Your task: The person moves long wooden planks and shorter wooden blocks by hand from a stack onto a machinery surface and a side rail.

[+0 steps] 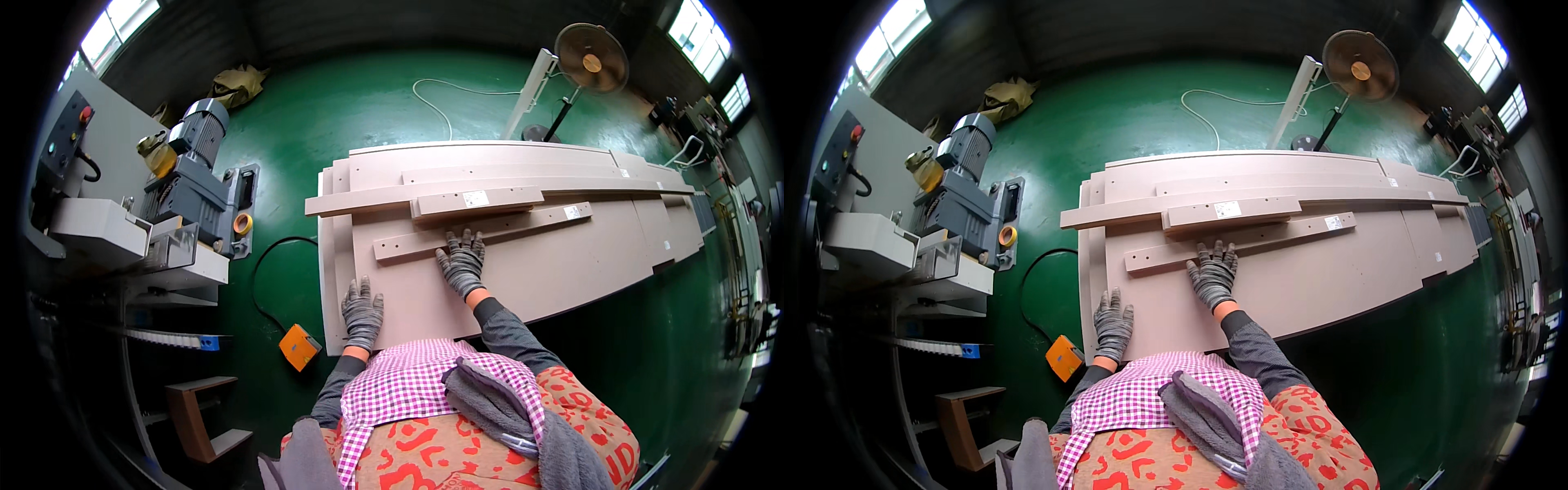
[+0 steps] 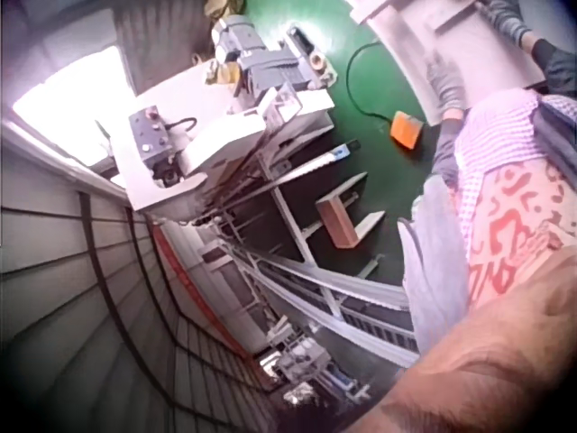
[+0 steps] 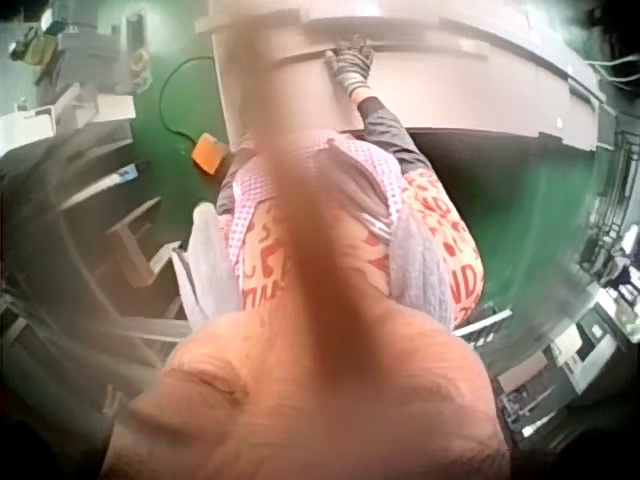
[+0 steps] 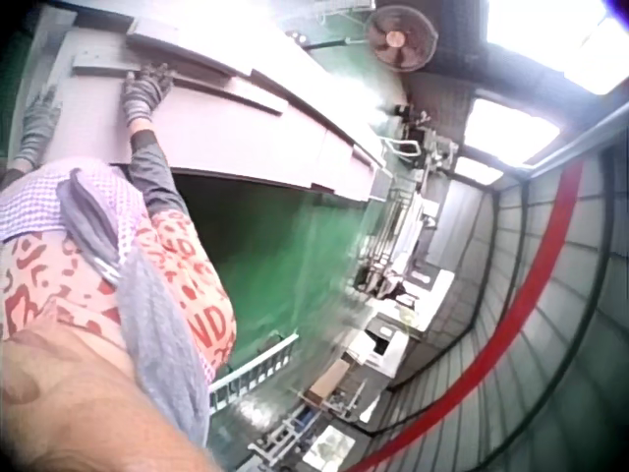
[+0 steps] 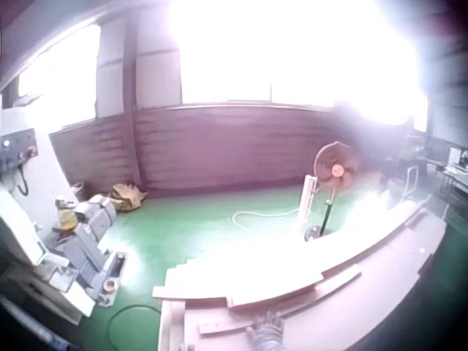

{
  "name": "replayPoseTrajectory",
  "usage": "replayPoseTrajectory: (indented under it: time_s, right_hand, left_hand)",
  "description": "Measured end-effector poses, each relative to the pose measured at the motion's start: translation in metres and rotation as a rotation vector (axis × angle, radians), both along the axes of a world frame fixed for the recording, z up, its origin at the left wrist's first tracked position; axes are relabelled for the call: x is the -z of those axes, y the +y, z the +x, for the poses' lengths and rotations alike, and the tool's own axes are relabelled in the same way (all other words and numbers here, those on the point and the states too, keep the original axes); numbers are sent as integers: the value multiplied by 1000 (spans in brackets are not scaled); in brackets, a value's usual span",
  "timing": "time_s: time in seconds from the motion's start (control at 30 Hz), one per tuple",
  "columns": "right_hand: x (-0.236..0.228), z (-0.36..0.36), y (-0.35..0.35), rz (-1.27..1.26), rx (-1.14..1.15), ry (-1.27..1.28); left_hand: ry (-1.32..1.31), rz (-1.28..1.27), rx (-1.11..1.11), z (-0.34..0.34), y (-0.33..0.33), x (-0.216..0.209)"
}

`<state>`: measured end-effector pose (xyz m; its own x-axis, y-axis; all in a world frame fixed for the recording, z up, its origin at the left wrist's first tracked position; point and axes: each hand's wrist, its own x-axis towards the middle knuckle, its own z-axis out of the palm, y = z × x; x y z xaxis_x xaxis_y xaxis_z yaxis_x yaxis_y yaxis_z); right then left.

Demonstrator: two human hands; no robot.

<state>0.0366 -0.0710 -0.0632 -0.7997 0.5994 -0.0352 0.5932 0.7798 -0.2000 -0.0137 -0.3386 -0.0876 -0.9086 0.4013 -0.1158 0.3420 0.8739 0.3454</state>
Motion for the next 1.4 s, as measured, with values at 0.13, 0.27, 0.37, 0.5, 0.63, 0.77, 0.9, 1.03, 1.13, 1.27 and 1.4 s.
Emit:
replayPoseTrajectory:
  time_s: [0.13, 0.27, 0.37, 0.5, 0.63, 0.77, 0.9, 1.03, 1.13, 1.27, 1.4]
  right_hand:
    - [3, -20, -4, 37, 79, -72]
    - [5, -31, -5, 30, 144, -121]
    - [4, -33, -7, 33, 167, -119]
    - [1, -32, -18, 43, 145, -130]
    - [-10, -34, -25, 100, 128, -121]
    - [-35, -39, -16, 185, -5, -136]
    - [-63, -46, -7, 203, -140, -200]
    - [-67, -54, -7, 202, -131, -223]
    - [-59, -51, -9, 192, -90, -273]
    - [-42, -46, -7, 213, -105, -132]
    - [-30, -51, -2, 247, -103, -68]
  left_hand:
    - [-16, 60, 18, -2, -5, 0]
    - [21, 127, 40, -2, -9, 5]
    - [-14, 148, 51, -3, -13, -3]
    - [-45, 184, 76, -7, -20, -2]
    - [-43, 170, 100, -11, -20, 3]
    - [-87, 177, 102, -14, -20, 7]
    - [-70, 176, 102, -15, -23, 11]
    - [4, 205, 111, -14, -22, 11]
    - [-69, 209, 126, -13, -19, 3]
    - [-19, 201, 123, -12, -17, 14]
    - [-40, 189, 103, -14, -21, 10]
